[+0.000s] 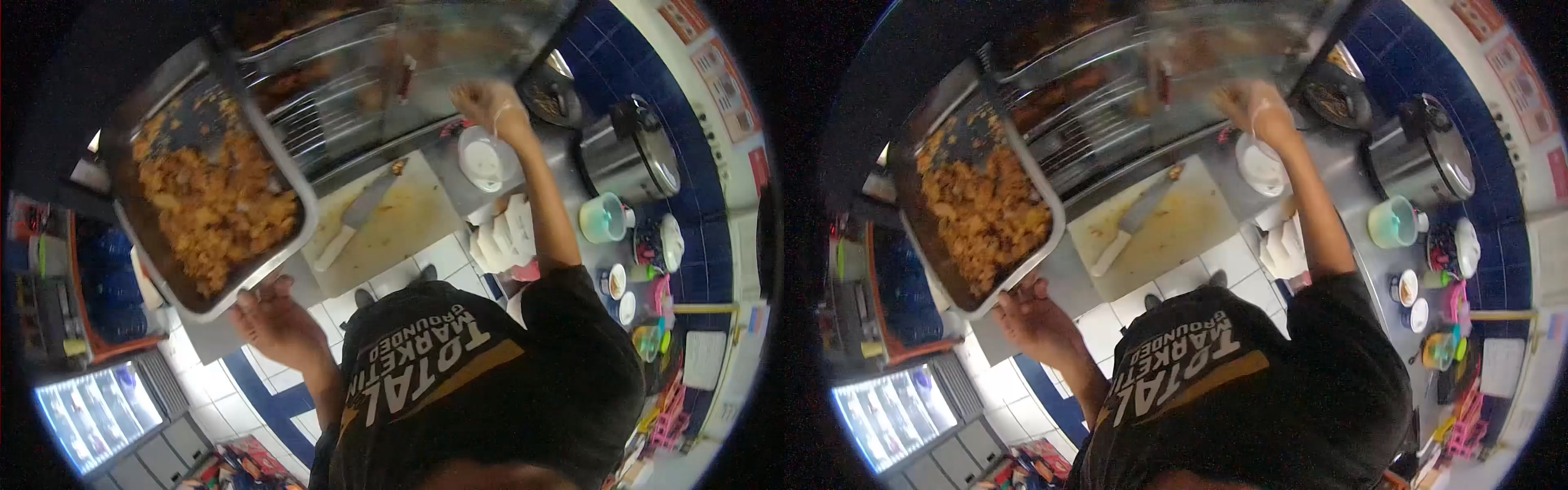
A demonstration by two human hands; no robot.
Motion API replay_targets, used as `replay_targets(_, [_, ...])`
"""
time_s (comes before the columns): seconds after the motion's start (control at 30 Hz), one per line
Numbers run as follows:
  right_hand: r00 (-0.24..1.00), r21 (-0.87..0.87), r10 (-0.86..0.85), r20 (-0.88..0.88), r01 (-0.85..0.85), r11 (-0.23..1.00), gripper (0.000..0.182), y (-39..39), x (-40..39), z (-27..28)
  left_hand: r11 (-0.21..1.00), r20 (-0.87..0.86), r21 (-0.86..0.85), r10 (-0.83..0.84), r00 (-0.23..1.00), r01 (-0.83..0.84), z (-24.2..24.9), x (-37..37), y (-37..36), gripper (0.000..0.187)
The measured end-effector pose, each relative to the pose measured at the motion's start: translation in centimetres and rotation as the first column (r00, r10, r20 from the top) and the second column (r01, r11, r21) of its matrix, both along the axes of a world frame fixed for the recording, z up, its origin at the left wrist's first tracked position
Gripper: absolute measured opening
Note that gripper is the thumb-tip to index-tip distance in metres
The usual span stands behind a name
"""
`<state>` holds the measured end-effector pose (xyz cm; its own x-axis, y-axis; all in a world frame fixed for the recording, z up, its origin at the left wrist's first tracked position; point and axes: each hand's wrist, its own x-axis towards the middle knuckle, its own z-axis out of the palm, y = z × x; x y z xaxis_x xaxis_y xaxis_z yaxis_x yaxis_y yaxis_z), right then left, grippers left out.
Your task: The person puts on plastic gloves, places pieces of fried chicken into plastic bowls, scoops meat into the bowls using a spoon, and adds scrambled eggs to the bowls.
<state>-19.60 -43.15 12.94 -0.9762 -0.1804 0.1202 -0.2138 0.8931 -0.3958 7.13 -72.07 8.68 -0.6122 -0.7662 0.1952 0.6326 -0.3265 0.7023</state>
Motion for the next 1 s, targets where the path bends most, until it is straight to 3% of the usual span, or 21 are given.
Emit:
replay_targets(0.07, [0.993, 0.306, -0.118, -0.009, 0.115, 0.945, 0.033, 8.1, -3.7, -9.4, 0.998, 0.057, 0.031, 0.053, 0.997, -0.055, 0.0, -0.3, 0.2, 0.029])
replay_targets(0.13, [0.972, 0.373, -0.219, -0.078, 0.233, 0.898, 0.037, 14.7, -6.1, -17.9, 0.998, 0.05, 0.041, 0.038, 0.998, -0.04, 0.6, -0.6, 0.8, 0.028])
replay_targets(0.2, [0.994, 0.307, -0.105, 0.01, 0.097, 0.947, 0.041, 17.3, -7.9, -21.5, 0.999, 0.064, -0.007, 0.036, 0.997, -0.035, -0.5, 0.2, -0.2, 0.022])
replay_targets(0.23, [0.982, 0.358, 0.051, -0.184, 0.019, 0.933, 0.041, 17.1, -7.7, -21.8, 0.995, 0.045, 0.04, 0.087, 0.995, -0.089, -0.2, 0.1, 0.0, 0.017])
replay_targets(0.27, [0.909, 0.409, 0.203, -0.364, -0.039, 0.912, 0.04, 15.6, -7.1, -21.2, 0.995, 0.048, 0.07, 0.07, 0.996, -0.073, 0.4, -0.1, 0.1, 0.014])
replay_targets(0.3, [0.99, 0.157, 0.031, -0.14, -0.008, 0.988, 0.042, 9.8, -5.5, -15.4, 1.0, 0.012, -0.027, 0.01, 1.0, -0.01, -0.5, 0.3, -0.4, 0.027])
replay_targets(0.33, [0.987, -0.078, -0.138, 0.081, 0.145, 0.986, 0.045, 3.6, -3.7, -9.2, 1.0, 0.01, -0.009, 0.002, 1.0, -0.002, 0.0, 0.3, -0.2, 0.026])
replay_targets(0.37, [0.991, -0.11, 0.046, -0.122, -0.06, 0.992, 0.039, -1.6, -0.3, -2.8, 1.0, 0.008, 0.013, -0.02, 1.0, 0.019, 0.5, 0.1, -0.1, 0.025])
replay_targets(0.4, [0.93, -0.108, 0.201, -0.309, -0.245, 0.964, 0.034, -5.8, 3.4, 2.0, 1.0, 0.001, 0.024, -0.001, 1.0, 0.001, 0.2, 0.0, 0.1, 0.025])
replay_targets(0.43, [0.833, -0.134, 0.398, -0.384, -0.477, 0.869, 0.029, -9.8, 5.7, 6.1, 0.999, -0.009, 0.039, 0.009, 1.0, -0.009, -0.1, -0.2, 0.0, 0.024])
replay_targets(0.47, [0.686, -0.135, 0.559, -0.466, -0.679, 0.721, 0.025, -13.3, 7.5, 8.3, 0.999, -0.003, 0.054, -0.01, 1.0, 0.01, 0.3, -0.3, 0.1, 0.023])
replay_targets(0.5, [0.457, -0.041, 0.719, -0.523, -0.857, 0.514, 0.025, -16.6, 7.4, 8.6, 0.999, -0.01, 0.05, -0.001, 1.0, 0.001, 0.4, -0.2, 0.1, 0.023])
replay_targets(0.53, [0.187, 0.071, 0.814, -0.55, -0.961, 0.269, 0.027, -19.8, 6.7, 8.8, 0.998, -0.005, 0.067, 0.004, 1.0, -0.003, 0.5, -0.3, 0.1, 0.021])
replay_targets(0.6, [0.063, 0.269, 0.827, -0.558, -0.93, 0.252, 0.029, -24.7, 7.2, 7.4, 0.997, -0.023, 0.076, 0.011, 1.0, -0.009, 0.4, -0.3, 0.1, 0.018])
replay_targets(0.63, [0.054, 0.275, 0.827, -0.559, -0.929, 0.247, 0.029, -26.1, 7.4, 7.6, 0.997, -0.03, 0.076, 0.016, 0.999, -0.014, 0.4, -0.2, 0.3, 0.018])
replay_targets(0.7, [0.359, 0.389, 0.932, -0.043, -0.853, 0.347, 0.032, -28.2, 7.6, 7.9, 0.994, -0.021, 0.107, 0.02, 1.0, -0.018, 0.4, -0.2, 0.2, 0.017])
replay_targets(0.8, [0.415, 0.355, 0.909, 0.041, -0.857, 0.375, 0.038, -29.5, 7.3, 8.6, 0.995, -0.001, 0.096, -0.001, 1.0, 0.001, 0.6, -0.2, 0.0, 0.017])
replay_targets(0.83, [0.409, 0.356, 0.912, 0.046, -0.859, 0.367, 0.038, -29.4, 7.4, 8.8, 0.995, -0.008, 0.103, -0.008, 1.0, 0.009, 0.5, -0.2, 0.0, 0.017])
replay_targets(0.9, [0.349, 0.297, 0.901, -0.255, -0.859, 0.417, 0.038, -27.7, 7.2, 9.3, 0.992, 0.005, 0.122, 0.016, 1.0, -0.017, 0.7, 0.0, -0.1, 0.017])
replay_targets(0.93, [0.375, 0.297, 0.894, -0.246, -0.849, 0.438, 0.038, -26.5, 7.2, 9.8, 0.99, 0.014, 0.14, 0.021, 1.0, -0.023, 0.7, -0.2, 0.1, 0.018])
replay_targets(1.0, [0.419, 0.124, 0.808, -0.414, -0.853, 0.506, 0.035, -22.2, 7.0, 10.5, 0.997, 0.026, 0.074, 0.022, 0.999, -0.024, 0.4, 0.0, -0.4, 0.016])
